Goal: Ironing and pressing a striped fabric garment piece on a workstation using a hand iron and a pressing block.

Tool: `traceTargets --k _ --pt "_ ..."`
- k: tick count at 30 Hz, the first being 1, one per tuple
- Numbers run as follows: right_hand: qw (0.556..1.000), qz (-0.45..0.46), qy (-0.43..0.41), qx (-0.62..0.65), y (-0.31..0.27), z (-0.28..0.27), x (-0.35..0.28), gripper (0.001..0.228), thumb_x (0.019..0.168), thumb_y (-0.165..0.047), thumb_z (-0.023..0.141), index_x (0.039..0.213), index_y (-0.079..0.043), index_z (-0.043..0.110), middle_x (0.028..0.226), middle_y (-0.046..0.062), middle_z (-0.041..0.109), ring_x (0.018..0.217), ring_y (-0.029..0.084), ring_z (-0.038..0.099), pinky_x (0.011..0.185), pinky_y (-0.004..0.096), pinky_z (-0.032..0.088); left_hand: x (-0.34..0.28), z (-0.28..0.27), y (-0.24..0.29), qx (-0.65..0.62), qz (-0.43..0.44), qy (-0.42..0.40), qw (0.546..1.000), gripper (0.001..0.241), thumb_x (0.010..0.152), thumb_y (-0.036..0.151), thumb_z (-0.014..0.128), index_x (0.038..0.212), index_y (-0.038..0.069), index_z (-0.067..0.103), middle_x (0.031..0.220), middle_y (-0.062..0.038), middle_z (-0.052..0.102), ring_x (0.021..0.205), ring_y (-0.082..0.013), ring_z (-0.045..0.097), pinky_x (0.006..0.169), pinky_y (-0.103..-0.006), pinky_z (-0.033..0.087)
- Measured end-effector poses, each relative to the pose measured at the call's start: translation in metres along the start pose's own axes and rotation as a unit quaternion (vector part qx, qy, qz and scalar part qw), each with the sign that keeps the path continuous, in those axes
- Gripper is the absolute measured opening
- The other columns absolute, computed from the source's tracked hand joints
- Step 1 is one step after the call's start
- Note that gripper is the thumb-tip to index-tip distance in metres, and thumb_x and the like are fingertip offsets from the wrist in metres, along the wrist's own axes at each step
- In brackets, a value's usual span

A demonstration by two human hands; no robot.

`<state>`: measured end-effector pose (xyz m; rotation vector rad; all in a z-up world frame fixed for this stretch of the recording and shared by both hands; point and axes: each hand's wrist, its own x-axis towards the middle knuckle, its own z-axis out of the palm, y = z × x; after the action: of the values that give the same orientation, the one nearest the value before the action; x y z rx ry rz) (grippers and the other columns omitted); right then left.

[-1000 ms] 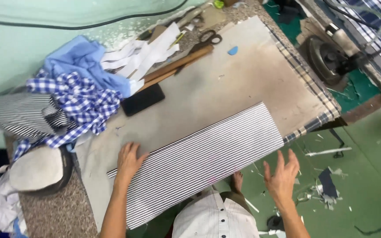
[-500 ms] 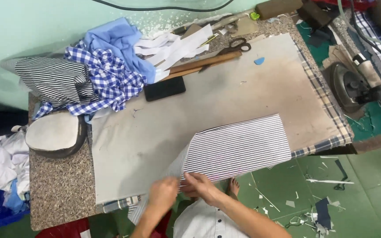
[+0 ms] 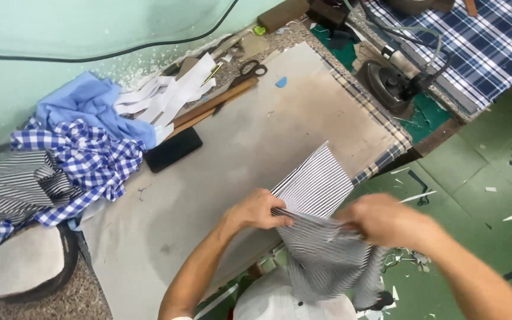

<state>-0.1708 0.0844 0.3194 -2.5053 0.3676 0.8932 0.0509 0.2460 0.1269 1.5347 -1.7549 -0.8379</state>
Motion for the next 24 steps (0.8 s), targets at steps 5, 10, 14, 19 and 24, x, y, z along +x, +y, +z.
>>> traceTargets --k 5,10,14,19,24 --pt "0.932 0.194 0.264 -0.156 0.064 -0.063 -0.048 0.029 0.097 -0.027 0.065 0.124 -0.038 0.070 0.110 -0.018 0.077 0.090 0.009 0.079 0.071 0.026 0.072 -0.010 -0.066 0.034 0.027 -0.036 -0.106 0.993 0.035 0.094 0.039 0.066 0.080 0.007 0.063 0.069 -0.003 0.065 0.057 -0.0197 0.059 0.054 -0.0396 0.039" --pt "0.808 0.126 0.493 -0.297 0.167 -0.096 0.016 0.024 0.117 -0.046 0.064 0.109 -0.030 0.079 0.093 -0.016 0.076 0.086 0.007 0.076 0.054 0.026 0.053 -0.060 -0.106 0.020 0.007 -0.204 -0.060 0.977 0.022 0.090 0.029 0.067 0.075 0.015 0.060 0.062 0.005 0.054 0.056 -0.0111 0.047 0.055 -0.0337 0.036" --pt "0.910 -0.018 0.387 -0.146 0.220 -0.118 0.120 0.022 0.102 -0.024 0.064 0.116 -0.012 0.077 0.107 0.004 0.079 0.092 0.024 0.077 0.078 0.039 0.063 -0.102 -0.122 -0.024 0.265 -0.463 0.073 0.843 0.022 0.096 0.040 0.063 0.088 0.021 0.071 0.077 -0.004 0.071 0.074 -0.0269 0.066 0.068 -0.0429 0.049" --pt "0.882 -0.128 0.422 -0.168 0.240 -0.148 0.190 0.026 0.105 -0.020 0.057 0.121 -0.008 0.074 0.105 0.013 0.078 0.091 0.034 0.074 0.069 0.047 0.059 -0.151 -0.168 -0.004 0.684 -0.399 0.262 0.551 0.011 0.083 0.019 0.067 0.073 0.020 0.064 0.068 0.000 0.066 0.057 -0.0220 0.065 0.052 -0.0356 0.046" --pt "0.760 -0.223 0.579 -0.194 0.217 -0.150 0.149 0.007 0.114 -0.010 0.071 0.115 -0.007 0.078 0.099 0.009 0.077 0.080 0.023 0.071 0.058 0.036 0.051 -0.186 -0.167 0.049 0.740 -0.343 0.396 0.423 0.015 0.081 0.015 0.085 0.093 0.019 0.076 0.085 -0.002 0.059 0.080 -0.0236 0.057 0.067 -0.0356 0.038"
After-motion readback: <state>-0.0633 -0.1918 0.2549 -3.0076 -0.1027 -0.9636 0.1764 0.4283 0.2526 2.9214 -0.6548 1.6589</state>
